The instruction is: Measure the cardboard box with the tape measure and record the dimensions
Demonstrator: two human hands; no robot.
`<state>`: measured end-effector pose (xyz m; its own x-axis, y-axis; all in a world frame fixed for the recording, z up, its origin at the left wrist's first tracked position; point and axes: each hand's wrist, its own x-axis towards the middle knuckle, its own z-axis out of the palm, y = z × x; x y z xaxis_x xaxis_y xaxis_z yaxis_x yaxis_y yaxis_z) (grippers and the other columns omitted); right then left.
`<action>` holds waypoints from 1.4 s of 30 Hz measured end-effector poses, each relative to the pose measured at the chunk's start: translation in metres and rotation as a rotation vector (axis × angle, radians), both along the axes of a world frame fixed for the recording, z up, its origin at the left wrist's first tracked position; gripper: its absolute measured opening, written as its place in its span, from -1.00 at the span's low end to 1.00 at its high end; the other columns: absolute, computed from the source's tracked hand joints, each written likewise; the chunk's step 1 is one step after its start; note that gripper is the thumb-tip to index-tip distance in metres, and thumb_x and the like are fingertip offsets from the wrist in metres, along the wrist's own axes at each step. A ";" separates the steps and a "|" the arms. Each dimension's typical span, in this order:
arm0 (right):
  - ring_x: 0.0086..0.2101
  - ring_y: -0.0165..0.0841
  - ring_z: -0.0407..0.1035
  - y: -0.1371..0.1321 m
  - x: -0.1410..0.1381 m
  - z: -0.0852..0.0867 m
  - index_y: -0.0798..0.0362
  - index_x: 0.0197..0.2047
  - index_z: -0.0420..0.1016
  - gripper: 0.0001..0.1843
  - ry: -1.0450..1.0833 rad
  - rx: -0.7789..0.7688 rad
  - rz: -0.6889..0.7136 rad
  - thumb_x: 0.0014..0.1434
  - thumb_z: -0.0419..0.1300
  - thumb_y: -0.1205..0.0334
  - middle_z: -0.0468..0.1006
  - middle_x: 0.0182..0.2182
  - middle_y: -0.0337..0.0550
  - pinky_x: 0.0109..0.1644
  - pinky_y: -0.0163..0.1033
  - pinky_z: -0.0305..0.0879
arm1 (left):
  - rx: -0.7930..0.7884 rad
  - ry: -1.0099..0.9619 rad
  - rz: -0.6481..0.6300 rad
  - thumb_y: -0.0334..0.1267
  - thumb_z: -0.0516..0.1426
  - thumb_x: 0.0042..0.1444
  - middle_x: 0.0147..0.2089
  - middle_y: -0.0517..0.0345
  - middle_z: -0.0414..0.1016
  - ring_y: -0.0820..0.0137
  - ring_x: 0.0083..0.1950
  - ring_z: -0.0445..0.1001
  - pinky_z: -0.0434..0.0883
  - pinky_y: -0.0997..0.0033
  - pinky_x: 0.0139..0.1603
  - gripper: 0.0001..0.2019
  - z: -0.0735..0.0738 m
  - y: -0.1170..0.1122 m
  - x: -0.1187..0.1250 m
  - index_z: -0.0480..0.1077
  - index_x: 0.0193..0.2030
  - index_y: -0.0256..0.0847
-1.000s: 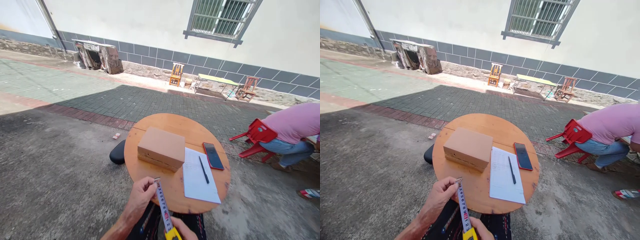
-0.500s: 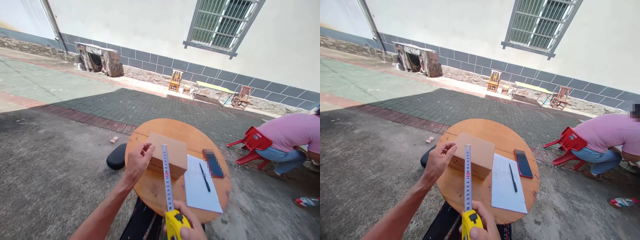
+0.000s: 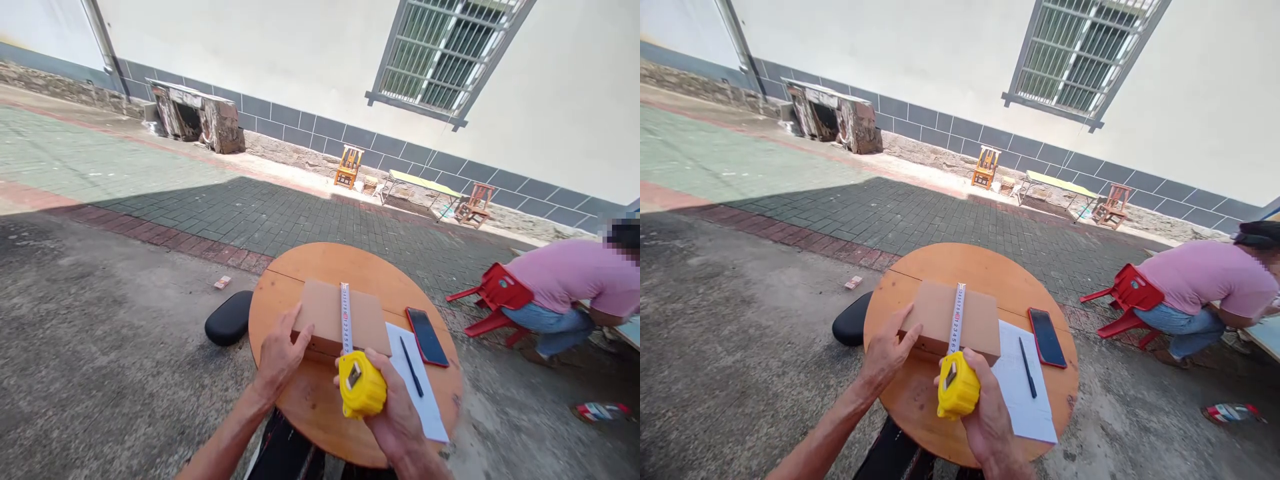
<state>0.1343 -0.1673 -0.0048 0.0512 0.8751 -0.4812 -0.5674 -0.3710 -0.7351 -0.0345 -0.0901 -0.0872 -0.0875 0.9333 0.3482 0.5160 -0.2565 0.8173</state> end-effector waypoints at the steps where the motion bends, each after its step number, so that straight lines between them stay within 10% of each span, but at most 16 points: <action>1: -0.49 -0.26 0.54 0.000 0.000 -0.001 0.15 -0.24 0.49 -0.49 0.008 -0.007 -0.001 -0.12 0.46 -0.05 0.64 -0.40 -0.09 -0.52 -0.31 0.34 | 0.009 0.009 0.007 -0.06 0.07 0.24 0.11 -0.10 0.49 0.12 0.15 0.45 0.39 0.07 0.15 -0.56 0.000 -0.001 0.001 0.37 0.20 -0.18; 27: -0.41 -0.26 0.54 -0.013 0.000 -0.009 0.16 -0.18 0.50 -0.49 -0.004 0.018 0.009 -0.06 0.43 -0.05 0.63 -0.34 -0.10 -0.37 -0.26 0.39 | 0.021 -0.012 0.016 -0.06 0.08 0.26 0.13 -0.09 0.47 0.12 0.17 0.42 0.36 0.06 0.17 -0.58 -0.001 -0.001 0.002 0.35 0.19 -0.18; 33: -0.31 -0.23 0.51 -0.032 0.015 -0.010 0.09 -0.06 0.52 -0.42 -0.104 0.166 0.294 -0.08 0.41 -0.09 0.60 -0.22 -0.05 -0.31 -0.26 0.34 | 0.177 -0.124 0.074 -0.08 0.09 0.24 0.20 -0.11 0.39 0.12 0.25 0.33 0.28 0.04 0.26 -0.58 0.019 -0.012 -0.007 0.35 0.18 -0.18; 42: -0.21 -0.15 0.45 -0.069 0.048 -0.028 -0.01 0.08 0.46 -0.15 -0.279 0.091 0.780 -0.28 0.41 -0.21 0.55 -0.29 -0.18 -0.20 -0.24 0.23 | -0.189 -0.702 -0.133 0.02 0.26 0.01 -0.30 0.12 0.53 0.40 -0.35 0.47 0.45 0.40 -0.28 -0.51 0.053 -0.026 -0.018 0.48 -0.01 -0.29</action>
<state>0.1825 -0.2366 -0.0324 -0.4788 0.7436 -0.4667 0.0354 -0.5148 -0.8566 -0.0529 -0.1161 -0.0342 -0.1122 0.9901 0.0839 -0.1706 -0.1024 0.9800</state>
